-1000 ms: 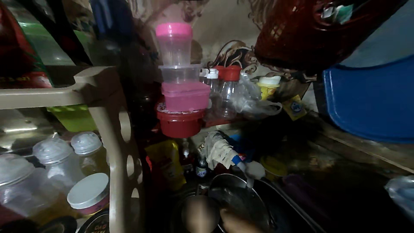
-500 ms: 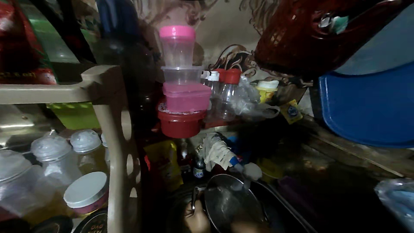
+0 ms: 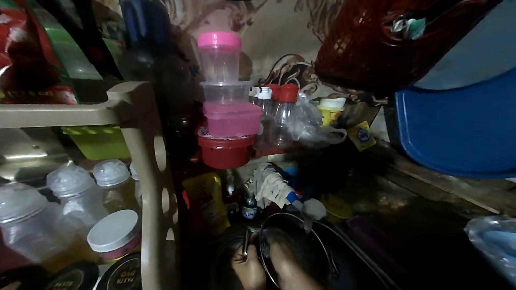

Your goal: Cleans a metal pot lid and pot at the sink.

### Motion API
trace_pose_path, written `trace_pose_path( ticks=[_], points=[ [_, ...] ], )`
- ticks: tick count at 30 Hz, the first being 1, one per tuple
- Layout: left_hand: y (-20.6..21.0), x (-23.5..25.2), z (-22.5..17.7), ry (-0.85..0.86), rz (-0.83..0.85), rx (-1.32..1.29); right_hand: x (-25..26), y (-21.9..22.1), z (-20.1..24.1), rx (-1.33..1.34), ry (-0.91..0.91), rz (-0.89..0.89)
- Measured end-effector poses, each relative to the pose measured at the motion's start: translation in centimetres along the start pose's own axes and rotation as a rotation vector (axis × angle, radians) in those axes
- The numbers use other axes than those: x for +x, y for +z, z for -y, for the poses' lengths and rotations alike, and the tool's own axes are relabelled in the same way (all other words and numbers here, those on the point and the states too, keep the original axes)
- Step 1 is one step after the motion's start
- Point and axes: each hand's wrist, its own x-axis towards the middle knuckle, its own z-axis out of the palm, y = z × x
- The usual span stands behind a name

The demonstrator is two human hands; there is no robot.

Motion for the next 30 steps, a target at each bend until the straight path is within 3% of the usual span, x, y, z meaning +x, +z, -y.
trace_pose_path(
  ticks=[3,5,8,11,14,17,19,21,23,27,30],
  points=[
    [0.6,0.3,-0.6,-0.084,-0.059,0.06,-2.4,-3.5,-0.8,-0.581,-0.174,0.335],
    [0.7,1.1,0.2,-0.065,-0.041,0.079,-1.9,-5.3,-1.2,-0.679,-0.114,0.458],
    [0.8,1.7,0.6,0.01,-0.005,0.06,-0.8,-7.3,-1.6,-0.878,0.003,0.536],
    [0.7,2.3,0.6,-0.027,0.016,0.095,1.2,-10.4,-2.9,-1.234,-0.194,0.609],
    [1.1,2.3,-0.2,-0.028,0.058,0.045,0.6,-11.5,0.1,-1.548,-0.241,0.533],
    [0.9,3.0,0.1,0.002,0.243,0.05,4.0,-12.7,-0.4,-1.473,-0.371,0.287],
    [1.0,3.3,0.1,0.01,0.311,0.05,6.3,-13.0,-1.5,-1.42,-0.491,0.251],
    [1.3,3.5,0.4,0.017,0.289,0.047,8.3,-12.8,-3.5,-1.312,-0.575,0.257],
    [1.7,3.6,0.6,0.015,0.25,0.037,8.3,-12.3,-5.1,-1.196,-0.525,0.186],
    [1.9,3.6,0.7,-0.001,0.188,0.02,3.4,-10.2,-3.7,-1.419,-0.305,0.421],
    [2.0,3.4,0.6,-0.028,0.136,0.028,3.1,-9.8,-4.0,-1.284,-0.199,0.651]
  ],
)
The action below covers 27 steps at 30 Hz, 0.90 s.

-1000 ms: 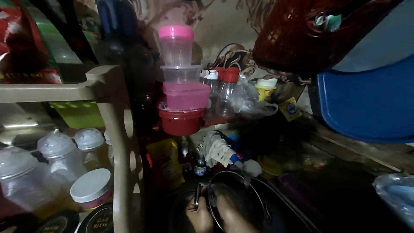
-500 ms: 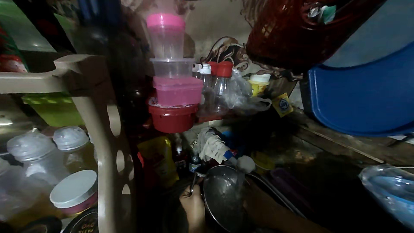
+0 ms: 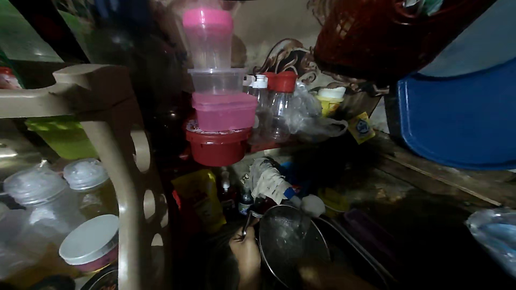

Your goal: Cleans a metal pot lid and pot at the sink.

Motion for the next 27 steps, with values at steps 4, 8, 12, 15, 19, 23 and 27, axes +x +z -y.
trace_pose_path(
  ticks=[4,8,12,15,19,23,27],
  points=[
    [0.0,0.0,-0.3,-0.018,-0.042,0.015,0.2,-0.4,1.9,0.429,-0.14,-0.02],
    [-0.5,0.0,-0.1,-0.018,0.013,0.013,2.0,0.6,4.2,0.65,-0.254,-0.207],
    [-1.2,-0.2,0.2,-0.047,0.031,0.01,5.6,2.2,3.6,0.203,-0.304,-0.537],
    [-1.4,-0.7,0.0,-0.057,0.012,0.01,6.9,1.3,2.6,-0.047,-0.169,-0.58],
    [-1.7,-1.4,-0.5,-0.073,-0.025,-0.032,7.1,0.1,1.0,-0.093,0.117,-0.421],
    [-1.3,-1.6,-0.1,-0.056,-0.08,-0.057,4.3,0.8,0.6,-0.022,0.199,-0.388],
    [-0.9,-1.6,-0.1,-0.062,-0.123,-0.053,0.5,1.0,1.5,-0.045,0.134,-0.388]
  ],
)
